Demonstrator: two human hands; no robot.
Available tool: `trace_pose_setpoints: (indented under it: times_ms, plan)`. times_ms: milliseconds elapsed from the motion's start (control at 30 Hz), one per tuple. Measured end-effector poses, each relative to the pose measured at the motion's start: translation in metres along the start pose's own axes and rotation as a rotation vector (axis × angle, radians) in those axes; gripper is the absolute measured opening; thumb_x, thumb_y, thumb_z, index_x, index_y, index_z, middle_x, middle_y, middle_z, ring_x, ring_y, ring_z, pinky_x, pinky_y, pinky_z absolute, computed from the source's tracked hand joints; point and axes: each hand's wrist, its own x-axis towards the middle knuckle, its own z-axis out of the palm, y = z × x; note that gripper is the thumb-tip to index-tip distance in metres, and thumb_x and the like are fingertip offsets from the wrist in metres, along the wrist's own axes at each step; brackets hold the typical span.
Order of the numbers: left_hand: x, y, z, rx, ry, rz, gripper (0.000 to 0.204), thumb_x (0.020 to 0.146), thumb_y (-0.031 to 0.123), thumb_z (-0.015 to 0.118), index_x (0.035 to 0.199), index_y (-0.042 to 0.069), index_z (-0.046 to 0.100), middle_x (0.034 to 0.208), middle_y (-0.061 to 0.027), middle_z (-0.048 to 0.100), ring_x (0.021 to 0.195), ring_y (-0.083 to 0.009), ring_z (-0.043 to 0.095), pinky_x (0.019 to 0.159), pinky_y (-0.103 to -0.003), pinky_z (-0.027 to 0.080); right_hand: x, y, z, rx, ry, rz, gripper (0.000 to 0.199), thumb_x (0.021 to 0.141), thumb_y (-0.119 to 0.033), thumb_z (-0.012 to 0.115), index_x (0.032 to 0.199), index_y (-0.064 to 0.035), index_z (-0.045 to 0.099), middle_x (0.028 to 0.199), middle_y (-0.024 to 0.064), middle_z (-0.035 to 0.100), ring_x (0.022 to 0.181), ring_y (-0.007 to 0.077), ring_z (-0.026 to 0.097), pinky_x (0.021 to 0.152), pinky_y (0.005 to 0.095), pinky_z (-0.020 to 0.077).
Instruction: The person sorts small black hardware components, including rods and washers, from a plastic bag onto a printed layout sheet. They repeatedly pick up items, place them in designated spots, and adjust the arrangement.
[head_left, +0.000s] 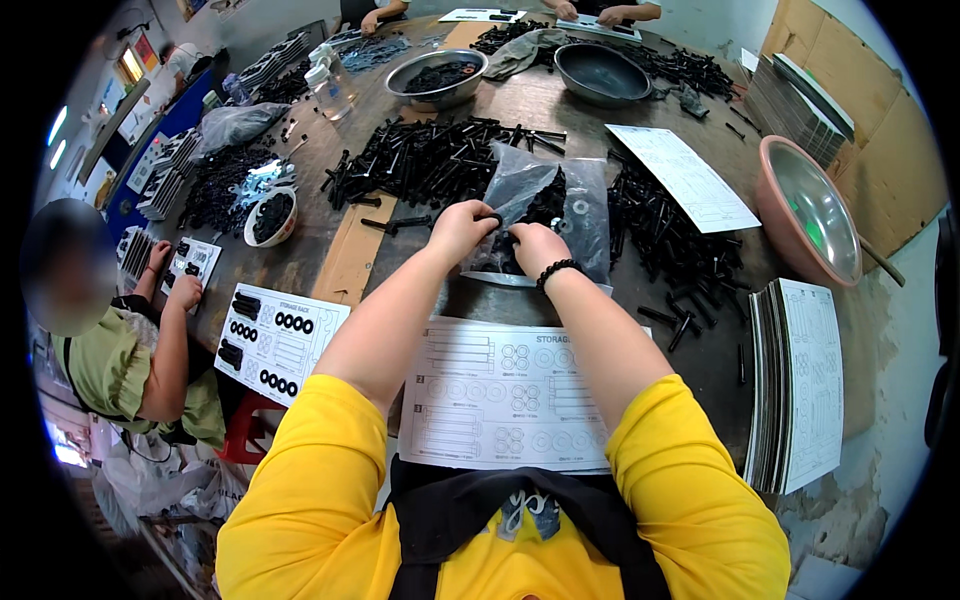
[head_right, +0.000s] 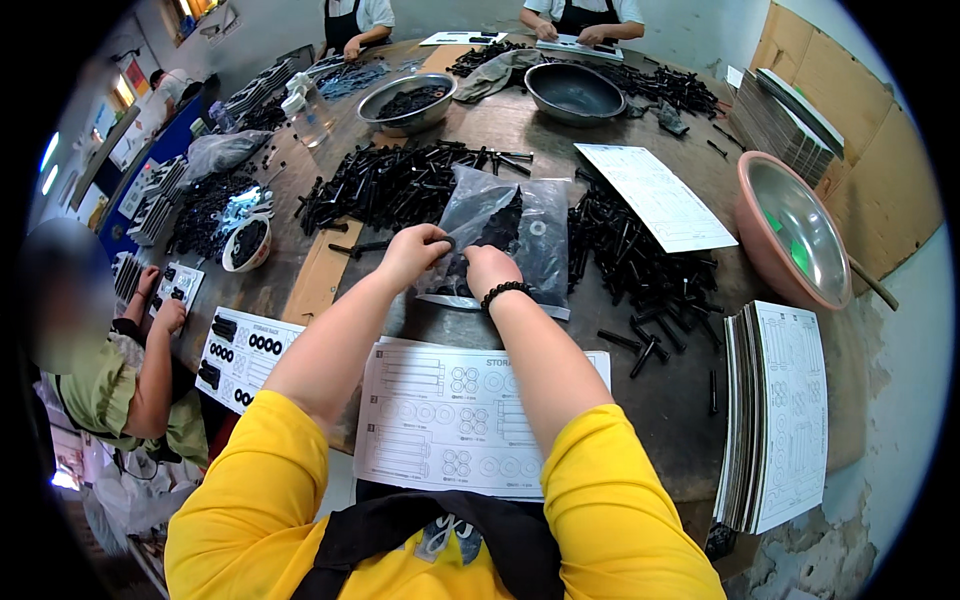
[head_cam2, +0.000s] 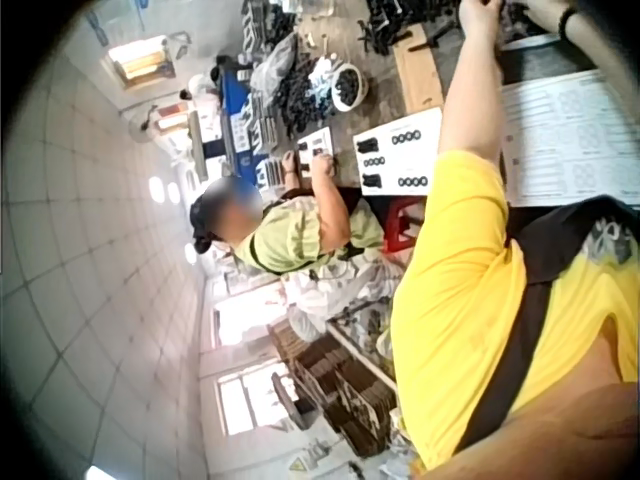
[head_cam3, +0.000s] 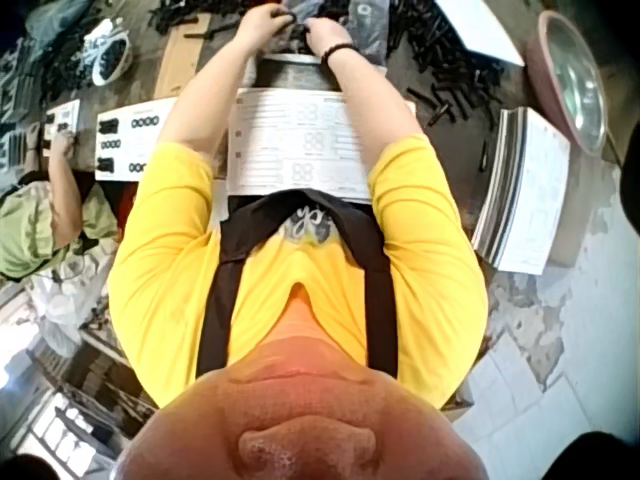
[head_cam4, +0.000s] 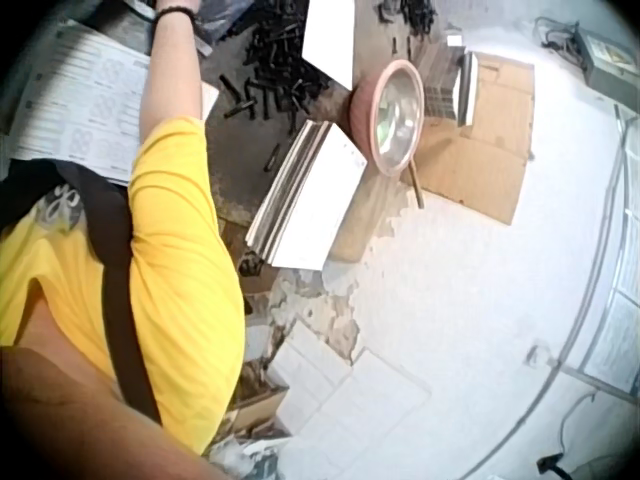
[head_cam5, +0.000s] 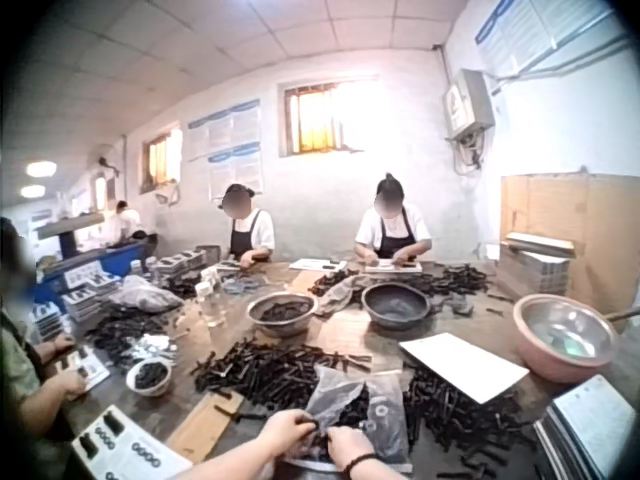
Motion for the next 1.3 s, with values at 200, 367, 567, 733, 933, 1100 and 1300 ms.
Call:
trace_pose_setpoints:
  times_ms: [200, 367, 567, 733, 933, 1100, 1300]
  plan:
    - [-0.020, -0.003, -0.009, -0.026, 0.003, -0.018, 0.019, 0.079, 0.014, 0.065, 0.092, 0.001, 0.063, 0.074, -0.0031, 0.062, 0.061, -0.0093, 0.056, 0.055, -0.023, 0.044, -0.006, -0.002, 0.012, -0.082, 0.041, -0.073, 0.017, 0.079, -0.016, 0.056, 0.094, -0.0089, 0.059, 0.096, 0.0172, 0.054, 0.089, 0.0332, 0.058, 0.076, 0.0421, 0.0478]
    - [-0.042, 0.008, -0.009, -0.076, -0.076, -0.056, 0.019, 0.078, 0.013, 0.066, 0.091, -0.001, 0.063, 0.075, -0.0032, 0.062, 0.065, -0.0091, 0.054, 0.060, -0.024, 0.045, -0.022, 0.019, -0.005, 0.110, 0.085, -0.208, 0.017, 0.076, -0.018, 0.060, 0.088, -0.0047, 0.063, 0.087, 0.0154, 0.058, 0.087, 0.0332, 0.057, 0.075, 0.0402, 0.0459]
    - [-0.097, 0.040, 0.026, 0.079, -0.352, 0.242, 0.016, 0.079, 0.015, 0.063, 0.088, 0.002, 0.063, 0.075, -0.0090, 0.062, 0.070, -0.0184, 0.058, 0.065, -0.030, 0.045, -0.112, 0.025, -0.079, 0.455, -0.255, 0.154, 0.017, 0.076, -0.012, 0.062, 0.091, -0.0029, 0.063, 0.086, 0.0131, 0.063, 0.079, 0.0249, 0.061, 0.071, 0.0314, 0.0475]
    - [-0.124, 0.048, 0.061, 0.294, -0.506, 0.290, 0.019, 0.078, 0.022, 0.064, 0.087, 0.005, 0.064, 0.080, -0.0106, 0.063, 0.076, -0.0279, 0.059, 0.067, -0.036, 0.046, -0.158, 0.038, -0.075, 0.320, -0.285, 0.069, 0.019, 0.077, -0.013, 0.061, 0.091, -0.0005, 0.064, 0.086, 0.0152, 0.062, 0.082, 0.0282, 0.059, 0.074, 0.0329, 0.0466]
    - [-0.136, 0.046, 0.077, 0.550, -0.371, 0.349, 0.018, 0.079, 0.023, 0.061, 0.089, 0.009, 0.061, 0.079, -0.0113, 0.061, 0.078, -0.0292, 0.059, 0.066, -0.039, 0.047, -0.175, 0.039, -0.060, 0.182, -0.141, 0.134, 0.022, 0.079, -0.016, 0.059, 0.098, -0.0046, 0.062, 0.093, 0.0134, 0.061, 0.086, 0.0304, 0.058, 0.076, 0.0357, 0.0464]
    - [-0.153, 0.046, 0.073, 0.624, -0.223, 0.475, 0.016, 0.077, 0.016, 0.060, 0.093, 0.012, 0.062, 0.082, -0.0097, 0.056, 0.076, -0.0281, 0.057, 0.064, -0.038, 0.047, -0.191, 0.043, -0.061, 0.006, 0.000, -0.022, 0.019, 0.081, -0.015, 0.055, 0.098, -0.0131, 0.063, 0.089, 0.0094, 0.056, 0.082, 0.0268, 0.057, 0.071, 0.0353, 0.0472]
    - [-0.163, 0.033, 0.072, 0.614, -0.211, 0.695, 0.025, 0.073, 0.011, 0.059, 0.098, 0.014, 0.064, 0.082, -0.0072, 0.055, 0.077, -0.0250, 0.057, 0.065, -0.036, 0.046, -0.202, 0.043, -0.058, -0.064, -0.026, -0.140, 0.023, 0.081, -0.013, 0.054, 0.100, -0.0194, 0.065, 0.084, 0.0060, 0.054, 0.082, 0.0223, 0.056, 0.067, 0.0328, 0.0475]
